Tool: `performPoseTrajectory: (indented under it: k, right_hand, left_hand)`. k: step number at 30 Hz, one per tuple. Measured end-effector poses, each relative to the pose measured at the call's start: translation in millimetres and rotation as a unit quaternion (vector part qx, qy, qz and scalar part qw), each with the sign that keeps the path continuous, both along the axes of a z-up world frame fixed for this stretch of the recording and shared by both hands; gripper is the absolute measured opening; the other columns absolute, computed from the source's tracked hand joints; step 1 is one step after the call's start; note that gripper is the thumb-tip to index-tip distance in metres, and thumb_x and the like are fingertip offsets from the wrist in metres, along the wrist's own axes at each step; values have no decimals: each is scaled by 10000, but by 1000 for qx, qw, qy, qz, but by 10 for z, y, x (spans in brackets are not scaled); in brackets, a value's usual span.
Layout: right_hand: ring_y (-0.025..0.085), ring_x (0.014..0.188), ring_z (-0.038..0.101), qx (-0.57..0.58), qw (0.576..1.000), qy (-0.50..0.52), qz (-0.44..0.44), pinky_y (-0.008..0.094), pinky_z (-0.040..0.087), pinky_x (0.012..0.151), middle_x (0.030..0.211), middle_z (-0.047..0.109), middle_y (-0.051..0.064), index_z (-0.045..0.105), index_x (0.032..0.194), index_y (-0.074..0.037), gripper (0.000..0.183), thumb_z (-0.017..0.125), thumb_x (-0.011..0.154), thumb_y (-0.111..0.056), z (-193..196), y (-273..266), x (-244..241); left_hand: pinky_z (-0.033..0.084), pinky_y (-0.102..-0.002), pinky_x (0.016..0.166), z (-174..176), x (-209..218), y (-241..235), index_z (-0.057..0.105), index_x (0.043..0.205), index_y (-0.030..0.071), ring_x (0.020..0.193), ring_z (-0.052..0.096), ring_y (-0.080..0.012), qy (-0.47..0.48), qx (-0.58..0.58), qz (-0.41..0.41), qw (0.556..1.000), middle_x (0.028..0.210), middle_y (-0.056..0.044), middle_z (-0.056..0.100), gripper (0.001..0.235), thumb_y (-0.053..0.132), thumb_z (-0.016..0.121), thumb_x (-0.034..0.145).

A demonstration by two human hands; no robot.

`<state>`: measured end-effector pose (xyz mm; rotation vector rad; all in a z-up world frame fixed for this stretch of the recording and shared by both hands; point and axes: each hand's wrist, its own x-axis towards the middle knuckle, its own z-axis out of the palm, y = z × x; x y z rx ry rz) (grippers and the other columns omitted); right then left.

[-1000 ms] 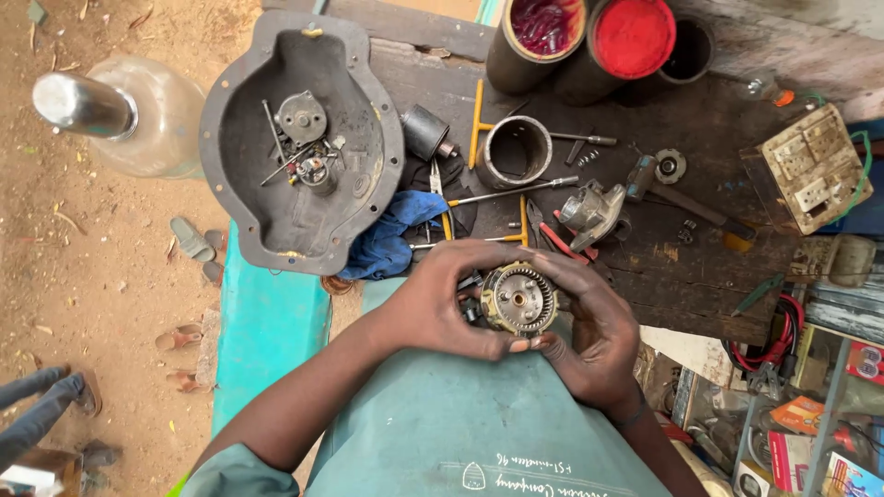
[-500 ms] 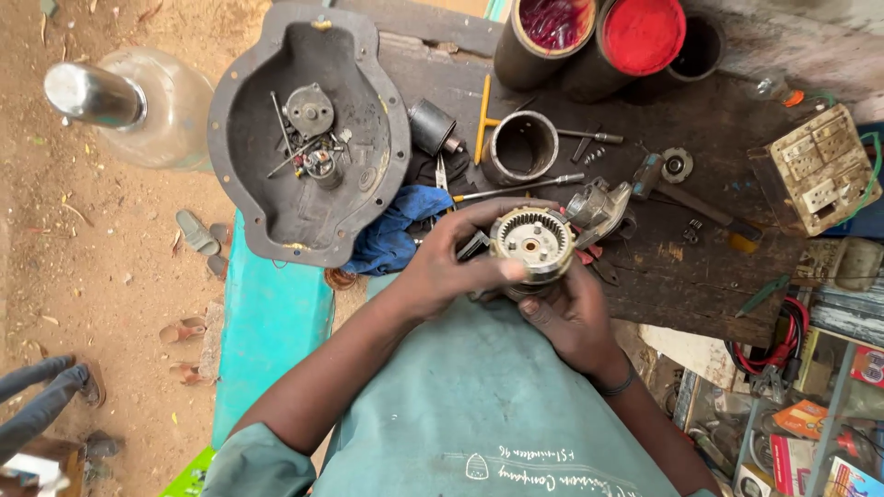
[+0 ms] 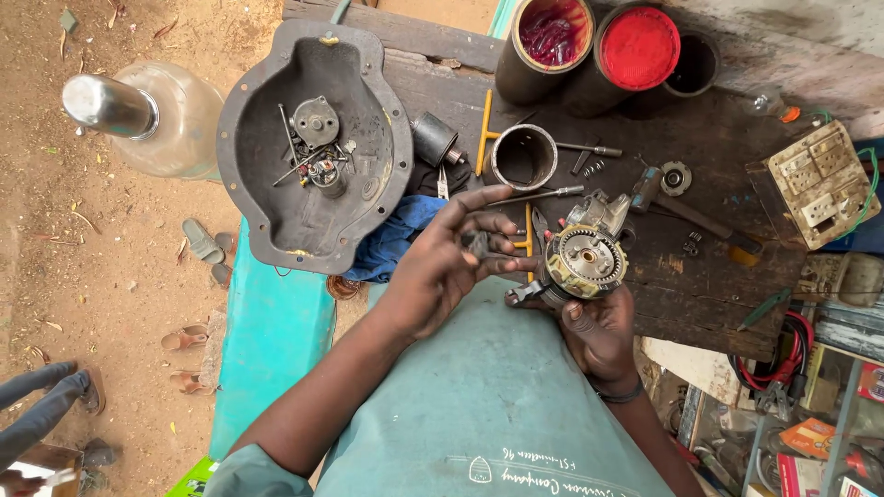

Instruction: The person works on a starter motor at a workbench, fitting the drive gear and armature assembly into the starter housing by hand and pressing parts into place. They then take red grease from a container, apply it to the starter components, and wipe their hands and parts with a blue cloth.

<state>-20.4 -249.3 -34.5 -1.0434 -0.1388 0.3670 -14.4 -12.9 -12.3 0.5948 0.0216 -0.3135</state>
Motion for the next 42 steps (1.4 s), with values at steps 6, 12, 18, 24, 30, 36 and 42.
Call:
performPoseTrajectory:
  k: [6, 12, 18, 24, 30, 36, 42]
  right_hand:
    - [409, 1232, 650, 41, 999, 27, 19, 620, 574, 997, 1365, 611, 304, 400, 1487, 78, 655, 711, 1002, -233, 119, 51, -16]
    - [418, 1218, 665, 16, 999, 33, 27, 616, 591, 1001, 1360, 598, 353, 399, 1470, 102, 679, 716, 1005, -278, 90, 21, -4]
    - [432, 1119, 698, 30, 998, 43, 38, 589, 588, 968, 1356, 587, 382, 371, 1508, 83, 712, 710, 999, -283, 65, 5, 30]
    - [422, 1141, 696, 21, 999, 36, 19, 598, 600, 956, 1354, 590, 330, 391, 1492, 87, 689, 714, 996, -266, 10, 1, 38]
    - [400, 1170, 689, 13, 999, 26, 15, 611, 618, 962, 1326, 616, 330, 416, 1446, 106, 651, 724, 994, -246, 21, 30, 72]
    - [386, 1266, 653, 4, 999, 27, 20, 536, 599, 1008, 1347, 610, 331, 380, 1490, 103, 708, 717, 989, -266, 72, 56, 54]
    - [401, 1279, 627, 13, 998, 57, 21, 551, 597, 992, 1358, 601, 319, 349, 1530, 83, 707, 700, 993, -212, 99, 101, 59]
  left_hand:
    - [470, -414, 1192, 80, -94, -41, 364, 1539, 16, 1311, 587, -218, -111, 196, 34, 974, 1395, -135, 548, 532, -30, 543, 1040]
    - [482, -413, 1207, 136, -100, -45, 360, 1467, 19, 1422, 546, -252, -68, 172, 30, 982, 1443, -153, 524, 493, -28, 573, 1025]
    - [471, -415, 1201, 118, -102, -30, 375, 1483, 18, 1434, 525, -260, -92, 197, 55, 975, 1461, -173, 525, 555, -67, 611, 989]
    - [479, -417, 1177, 135, -68, -18, 483, 1403, -18, 1402, 576, -259, -114, 203, 55, 971, 1404, -166, 576, 516, -72, 714, 945]
    - [626, -379, 1052, 118, -98, -28, 562, 1298, -39, 1247, 706, -250, -78, 175, 46, 980, 1304, -141, 616, 447, -18, 781, 909]
    - [619, -319, 918, 329, -61, -89, 700, 1191, -7, 1073, 725, -165, -182, 420, 126, 880, 1198, -109, 669, 473, 36, 920, 774]
    - [642, -286, 930, 372, -36, -107, 657, 1256, 5, 1129, 697, -138, -117, 379, 153, 905, 1236, -79, 657, 380, 64, 791, 905]
